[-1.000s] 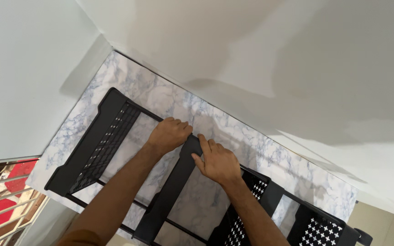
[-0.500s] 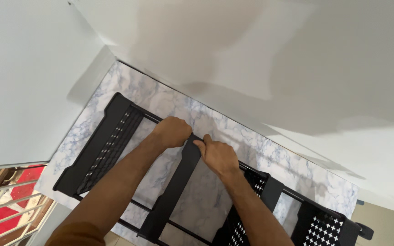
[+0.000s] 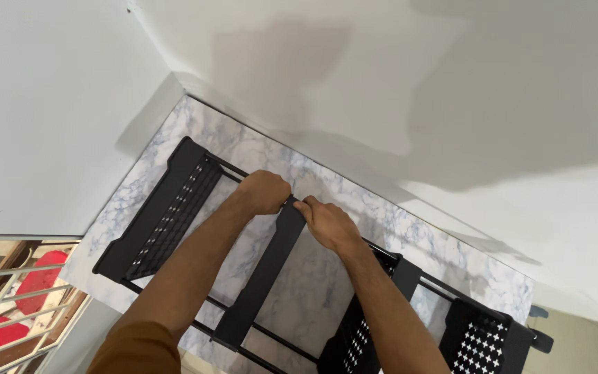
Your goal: The person assembles a black three-tier rolling utility cart on a marble-patterned countertop. They insert and secure the side rails and plastic baskets into the frame, then adjust the wheels and overall alignment.
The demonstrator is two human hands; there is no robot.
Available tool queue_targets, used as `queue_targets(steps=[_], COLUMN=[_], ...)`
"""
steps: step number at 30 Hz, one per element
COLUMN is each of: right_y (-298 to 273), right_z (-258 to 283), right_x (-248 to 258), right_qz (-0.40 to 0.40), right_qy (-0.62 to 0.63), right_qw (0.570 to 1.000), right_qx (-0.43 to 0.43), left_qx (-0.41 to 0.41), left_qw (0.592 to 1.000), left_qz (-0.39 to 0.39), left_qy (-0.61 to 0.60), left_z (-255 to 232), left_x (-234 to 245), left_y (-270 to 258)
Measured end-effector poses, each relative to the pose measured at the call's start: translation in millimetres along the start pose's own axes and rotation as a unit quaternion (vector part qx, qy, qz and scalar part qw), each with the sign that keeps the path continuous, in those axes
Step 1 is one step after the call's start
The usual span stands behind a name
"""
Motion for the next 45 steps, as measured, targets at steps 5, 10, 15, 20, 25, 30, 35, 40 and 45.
queue_targets(steps=[5,10,15,20,25,30,35,40,45], right_y=[-4,-15,-50,-93,-163,-222,-237,-233,-230], right_z=[-5,-19,-50,-73,-90,-98,-111,-126,-133], right_x=[-4,-12,-28,-48,-101,-141,-156,-162,-163], right_qz=[-0.02,-0.126,-0.216,-0.226,-0.111,0.015,0.07,0.016,0.014], right_qy=[-0.022,-0.1,-0.15,-0.173,-0.092,-0.081,-0.155,-0.233,-0.224], right_qw=[0.999,0.965,0.916,0.907,0.943,0.952,0.948,0.921,0.917], right_qx=[0.043,0.207,0.304,0.31,0.301,0.293,0.268,0.313,0.331], left_qx=[0.029,0.086,0.153,0.224,0.332,0.391,0.473,0.513,0.5], left_qw=[0.999,0.981,0.934,0.896,0.883,0.852,0.81,0.739,0.668], left_qz=[-0.004,-0.172,-0.316,-0.273,-0.19,-0.291,-0.319,-0.371,-0.384], left_qy=[-0.019,-0.018,-0.067,-0.271,-0.272,-0.191,-0.138,-0.23,-0.396], left_z=[-3,-18,-52,-79,-119,-167,-203,-238,-253], left_x=[2,6,-6,-22,-38,-43,-52,-78,-103], left_y=[-6,-32,-89,-143,-190,-217,-233,-240,-234])
Point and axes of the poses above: each hand's wrist, its own y-axis towards the middle knuckle, its own x-axis out of the back of the hand, z = x × y, the point moved 2 cm from there along y, towards the middle knuckle, and after that the axes turned 15 degrees about y, right-handed, at the moved point
